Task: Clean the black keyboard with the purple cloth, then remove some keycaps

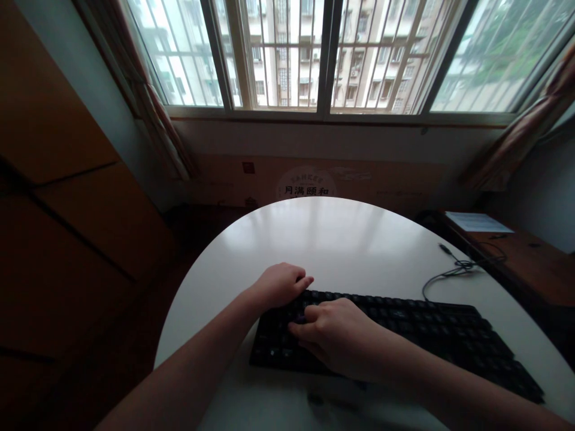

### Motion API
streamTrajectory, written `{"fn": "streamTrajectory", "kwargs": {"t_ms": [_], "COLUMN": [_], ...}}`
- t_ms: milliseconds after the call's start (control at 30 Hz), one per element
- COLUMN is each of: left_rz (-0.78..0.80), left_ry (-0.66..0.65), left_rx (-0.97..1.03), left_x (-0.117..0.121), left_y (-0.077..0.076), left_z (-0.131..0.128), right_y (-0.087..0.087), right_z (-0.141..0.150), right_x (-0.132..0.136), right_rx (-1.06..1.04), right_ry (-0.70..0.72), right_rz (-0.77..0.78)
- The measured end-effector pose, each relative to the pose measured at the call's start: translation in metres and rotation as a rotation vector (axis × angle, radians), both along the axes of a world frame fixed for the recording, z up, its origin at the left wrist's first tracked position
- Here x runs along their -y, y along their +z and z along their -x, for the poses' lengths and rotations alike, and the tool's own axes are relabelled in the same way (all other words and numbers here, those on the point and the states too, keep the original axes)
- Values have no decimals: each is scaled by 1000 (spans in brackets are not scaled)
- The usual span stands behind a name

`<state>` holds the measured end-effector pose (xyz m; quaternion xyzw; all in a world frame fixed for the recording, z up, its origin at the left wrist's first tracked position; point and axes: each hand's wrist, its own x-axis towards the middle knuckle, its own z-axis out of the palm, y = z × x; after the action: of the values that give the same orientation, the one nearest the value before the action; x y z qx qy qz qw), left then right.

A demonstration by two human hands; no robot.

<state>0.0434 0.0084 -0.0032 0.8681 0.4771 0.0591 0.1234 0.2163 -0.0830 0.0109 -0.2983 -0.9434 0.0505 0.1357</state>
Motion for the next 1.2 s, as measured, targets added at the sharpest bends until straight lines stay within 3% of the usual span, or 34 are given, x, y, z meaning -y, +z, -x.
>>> {"fn": "streamTrajectory", "kwargs": {"t_ms": [267,567,767,967,1200], "left_rz": [18,30,19,16,28], "left_ry": [-5,-5,-8,-13,-3], "left_rx": [-1,4,-30,-43,-46], "left_x": [-1,-1,2,4,4], "left_y": [-1,-1,3,6,4], "left_z": [1,2,0,1,1], "right_y": [9,-4,0,8,2], "right_z": [-3,-1,0,-1,0], "right_x": [-4,-8,-6,-3,-7], "right_rx": [-29,-74,-71,-76,-29], "right_ry": [1,13,85,13,-32], "right_rz": [-2,24,40,78,108]}}
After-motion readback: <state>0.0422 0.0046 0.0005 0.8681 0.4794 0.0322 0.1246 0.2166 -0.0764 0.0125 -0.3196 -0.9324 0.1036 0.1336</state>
